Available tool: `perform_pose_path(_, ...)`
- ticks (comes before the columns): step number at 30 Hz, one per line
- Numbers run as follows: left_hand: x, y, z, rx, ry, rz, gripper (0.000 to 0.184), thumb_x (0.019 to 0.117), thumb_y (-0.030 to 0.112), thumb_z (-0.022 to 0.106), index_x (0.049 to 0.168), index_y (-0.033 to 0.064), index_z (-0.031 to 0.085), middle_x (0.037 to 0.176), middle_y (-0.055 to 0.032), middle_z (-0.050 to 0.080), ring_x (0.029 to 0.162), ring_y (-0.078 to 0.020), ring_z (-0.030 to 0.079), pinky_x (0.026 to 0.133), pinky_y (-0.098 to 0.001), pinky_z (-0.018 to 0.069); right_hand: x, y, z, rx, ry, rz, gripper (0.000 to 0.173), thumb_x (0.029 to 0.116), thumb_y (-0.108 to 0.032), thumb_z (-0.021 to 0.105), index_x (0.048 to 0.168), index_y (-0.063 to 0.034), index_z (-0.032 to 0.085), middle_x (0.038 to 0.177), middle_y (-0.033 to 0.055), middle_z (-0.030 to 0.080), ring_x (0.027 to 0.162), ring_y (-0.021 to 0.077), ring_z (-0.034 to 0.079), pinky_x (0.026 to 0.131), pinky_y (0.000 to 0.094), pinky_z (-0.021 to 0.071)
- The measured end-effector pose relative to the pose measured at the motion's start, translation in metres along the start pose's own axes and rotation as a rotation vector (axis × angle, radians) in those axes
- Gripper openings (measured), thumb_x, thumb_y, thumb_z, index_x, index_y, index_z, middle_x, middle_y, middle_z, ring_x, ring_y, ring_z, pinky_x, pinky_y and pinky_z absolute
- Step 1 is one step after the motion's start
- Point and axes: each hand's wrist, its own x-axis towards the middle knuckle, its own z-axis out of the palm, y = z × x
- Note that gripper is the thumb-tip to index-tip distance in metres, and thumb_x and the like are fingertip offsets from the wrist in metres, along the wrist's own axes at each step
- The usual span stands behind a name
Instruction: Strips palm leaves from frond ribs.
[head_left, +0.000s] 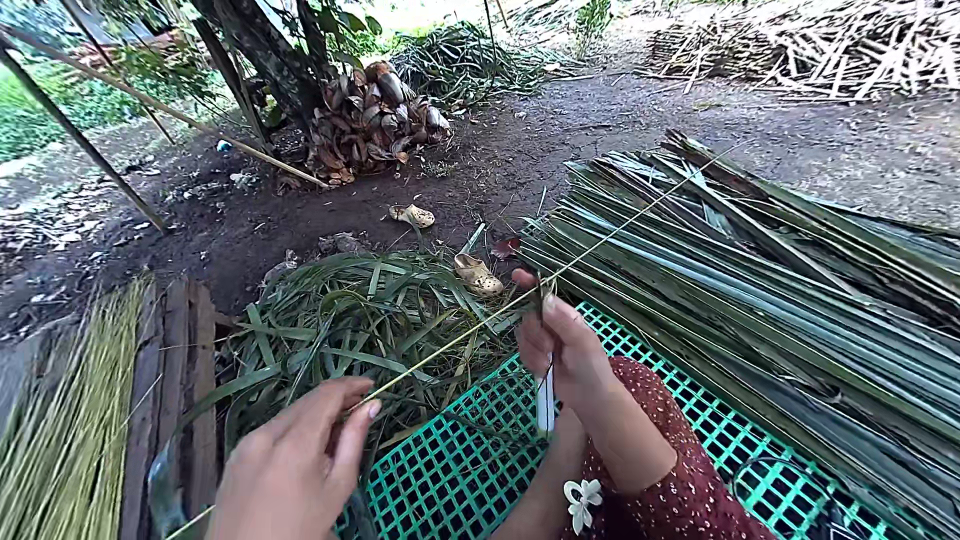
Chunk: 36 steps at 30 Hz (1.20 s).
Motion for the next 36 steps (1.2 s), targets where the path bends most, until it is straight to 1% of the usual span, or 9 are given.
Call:
perform_pose_path(3, 0.008, 0.017, 0.017, 0.030, 0.135, 0.089, 0.028, 0.1028, 0.024, 0.054, 0.098, 0.0052, 0.074, 0.078, -0.0080, 0.072, 0.062, -0.0166, 0.066, 0.057, -0.0305, 0.0538, -0.020, 0.023, 0.036, 0.080, -0.216, 0.133, 0.042, 0.1042, -0.028, 0.053, 0.141, -0.0077, 0.051, 0.061, -0.0144, 0.055, 0.049, -0.0035, 0.051, 0.049, 0.0136, 0.0447)
perform_pose_path(7, 0.011, 0.019, 0.018, -0.020, 0.145, 0.139, 0.027, 0.1021, 0.023, 0.053, 0.093, 0.0072, 0.073, 0.072, -0.0042, 0.069, 0.061, -0.0094, 0.062, 0.057, -0.0211, 0.0497, -0.027, 0.032, 0.046, 0.075, -0.338, 0.147, 0.042, 0.1057, -0.024, 0.050, 0.142, -0.0025, 0.052, 0.063, -0.0162, 0.054, 0.051, -0.0046, 0.049, 0.050, 0.0132, 0.0429)
perform_pose_path(10, 0.007, 0.008, 0.010, -0.070, 0.123, 0.109, 0.028, 0.1029, 0.024, 0.052, 0.093, 0.0068, 0.072, 0.072, -0.0038, 0.068, 0.060, -0.0051, 0.060, 0.057, -0.0175, 0.0478, -0.010, 0.014, 0.011, -0.004, -0.138, 0.014, 0.039, 0.1040, -0.032, 0.054, 0.136, -0.0110, 0.061, 0.057, -0.0135, 0.054, 0.047, -0.0040, 0.049, 0.047, 0.0136, 0.0432)
perform_pose_path(16, -0.004, -0.006, -0.002, -0.098, 0.060, 0.010, 0.029, 0.1016, 0.022, 0.053, 0.094, 0.0028, 0.073, 0.070, -0.0066, 0.068, 0.059, -0.0049, 0.058, 0.057, -0.0180, 0.0458, 0.017, -0.024, -0.039, -0.017, 0.235, -0.107, 0.042, 0.1122, -0.030, 0.023, 0.131, -0.0211, 0.059, 0.051, -0.0099, 0.048, 0.039, 0.0002, 0.045, 0.042, 0.0160, 0.0421)
perform_pose_path(19, -0.002, 0.001, -0.002, -0.121, 0.005, -0.021, 0.027, 0.1009, 0.020, 0.054, 0.094, 0.0015, 0.073, 0.071, -0.0069, 0.068, 0.060, -0.0044, 0.060, 0.057, -0.0183, 0.0475, -0.001, -0.002, -0.011, 0.002, 0.008, 0.027, 0.035, 0.1083, -0.032, 0.039, 0.137, -0.0213, 0.055, 0.056, -0.0126, 0.053, 0.045, -0.0024, 0.048, 0.045, 0.0143, 0.0426)
perform_pose_path(23, 0.001, 0.006, 0.003, -0.163, -0.018, -0.029, 0.026, 0.0994, 0.019, 0.055, 0.092, 0.0024, 0.073, 0.068, -0.0035, 0.066, 0.058, 0.0006, 0.056, 0.056, -0.0147, 0.0439, -0.021, 0.029, 0.030, 0.113, -0.295, 0.221, 0.044, 0.1059, -0.024, 0.048, 0.144, -0.0032, 0.048, 0.060, -0.0144, 0.053, 0.049, -0.0029, 0.050, 0.048, 0.0140, 0.0436)
perform_pose_path(27, -0.007, -0.009, -0.009, -0.216, -0.061, -0.119, 0.028, 0.1005, 0.023, 0.055, 0.095, 0.0013, 0.072, 0.069, -0.0001, 0.065, 0.059, 0.0044, 0.053, 0.056, -0.0142, 0.0434, -0.002, 0.009, -0.006, 0.006, -0.051, 0.059, 0.036, 0.1063, -0.028, 0.044, 0.133, -0.0118, 0.062, 0.055, -0.0131, 0.052, 0.045, -0.0040, 0.047, 0.045, 0.0131, 0.0406)
perform_pose_path(32, -0.015, -0.028, -0.024, -0.245, -0.160, -0.252, 0.027, 0.1007, 0.021, 0.055, 0.101, -0.0006, 0.071, 0.075, -0.0004, 0.066, 0.063, 0.0022, 0.056, 0.059, -0.0181, 0.0460, 0.030, -0.039, -0.077, 0.018, 0.414, -0.174, 0.046, 0.1133, -0.034, 0.017, 0.127, -0.0193, 0.058, 0.051, -0.0112, 0.043, 0.038, -0.0011, 0.040, 0.040, 0.0140, 0.0373)
perform_pose_path(36, -0.010, -0.020, -0.018, -0.219, -0.194, -0.253, 0.028, 0.1011, 0.022, 0.053, 0.100, 0.0017, 0.072, 0.074, 0.0004, 0.066, 0.062, 0.0003, 0.056, 0.058, -0.0203, 0.0447, 0.015, -0.027, -0.051, 0.032, 0.233, -0.076, 0.041, 0.1120, -0.034, 0.023, 0.132, -0.0219, 0.057, 0.052, -0.0113, 0.047, 0.041, -0.0012, 0.044, 0.042, 0.0146, 0.0408)
